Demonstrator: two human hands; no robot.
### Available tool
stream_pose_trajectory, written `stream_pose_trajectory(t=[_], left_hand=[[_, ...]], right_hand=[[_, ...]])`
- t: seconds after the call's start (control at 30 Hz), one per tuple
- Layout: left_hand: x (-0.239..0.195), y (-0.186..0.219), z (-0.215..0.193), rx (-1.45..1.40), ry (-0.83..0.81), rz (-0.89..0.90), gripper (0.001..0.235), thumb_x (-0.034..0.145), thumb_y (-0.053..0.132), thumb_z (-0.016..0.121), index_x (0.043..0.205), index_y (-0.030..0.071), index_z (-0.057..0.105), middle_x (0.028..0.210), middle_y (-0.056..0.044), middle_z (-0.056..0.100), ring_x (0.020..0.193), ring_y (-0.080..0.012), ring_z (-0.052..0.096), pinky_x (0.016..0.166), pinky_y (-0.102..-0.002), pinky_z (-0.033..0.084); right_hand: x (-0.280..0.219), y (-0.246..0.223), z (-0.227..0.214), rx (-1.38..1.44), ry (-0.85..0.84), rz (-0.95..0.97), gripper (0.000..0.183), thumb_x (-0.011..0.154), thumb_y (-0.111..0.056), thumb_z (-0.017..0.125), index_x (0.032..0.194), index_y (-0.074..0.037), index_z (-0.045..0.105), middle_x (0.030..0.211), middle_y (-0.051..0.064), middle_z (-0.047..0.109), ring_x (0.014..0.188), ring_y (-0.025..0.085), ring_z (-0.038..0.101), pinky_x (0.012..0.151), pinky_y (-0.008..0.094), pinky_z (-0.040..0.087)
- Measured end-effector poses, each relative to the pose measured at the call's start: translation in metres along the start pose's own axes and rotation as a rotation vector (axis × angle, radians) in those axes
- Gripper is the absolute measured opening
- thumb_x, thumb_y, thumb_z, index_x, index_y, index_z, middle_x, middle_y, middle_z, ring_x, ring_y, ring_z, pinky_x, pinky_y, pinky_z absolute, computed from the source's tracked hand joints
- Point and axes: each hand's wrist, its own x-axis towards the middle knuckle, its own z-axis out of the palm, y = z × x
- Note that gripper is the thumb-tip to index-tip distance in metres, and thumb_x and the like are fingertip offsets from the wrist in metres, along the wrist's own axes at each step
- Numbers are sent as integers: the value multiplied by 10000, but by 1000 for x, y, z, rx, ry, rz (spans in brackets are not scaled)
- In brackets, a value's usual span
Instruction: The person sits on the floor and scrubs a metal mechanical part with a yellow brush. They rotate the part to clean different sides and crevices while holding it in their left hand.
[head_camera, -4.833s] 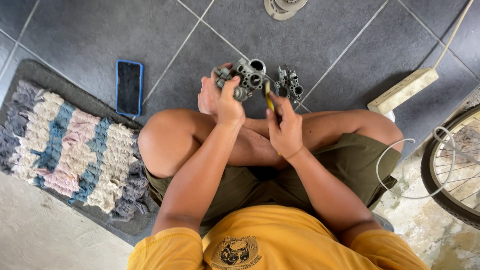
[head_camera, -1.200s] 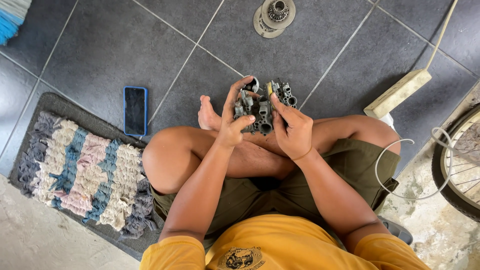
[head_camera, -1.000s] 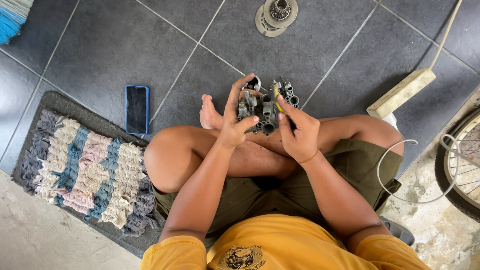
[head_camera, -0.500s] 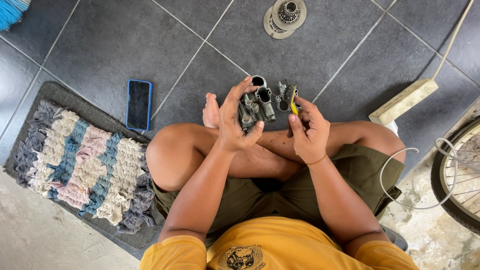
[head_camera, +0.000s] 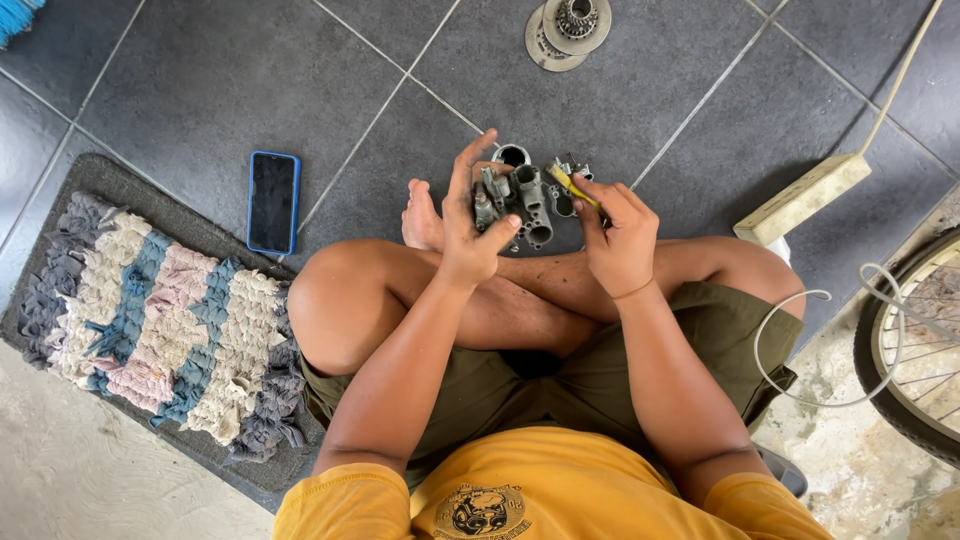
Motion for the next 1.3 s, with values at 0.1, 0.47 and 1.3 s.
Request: stream_pose_trajectory(t=[0.1,0.47,1.3], left_hand=[[-4,-4,-7,123,-7,-67,796,771,92,696,1526,45,447,1018,-185,682,891,-225,640,785,-386,530],[-30,-9,19,321,-441,-638,630,742,153,699,1355,165,554,948,-184,615,786,-322,578,694,-474,435],[-121,13,127,216,-933,-282,612,1066,466,631,1558,190,393,1487,-119,526,1398,-288,545,1203,-397,415]], right_hand=[[2,-17,-12,-3,-49,18,221,995,28,702,1200,-12,774,872,136,695,721,295,702,639,355,554],[-13,-49,-91,-323,-234,42,175,1052,-48,680,1209,22,707,1028,190,729,937,433,708,819,481,561],[-270,-148,-182,-633,-101,479,368,1046,-6,588,1414,-1,608,817,97,645,570,184,528,481,340,448]])
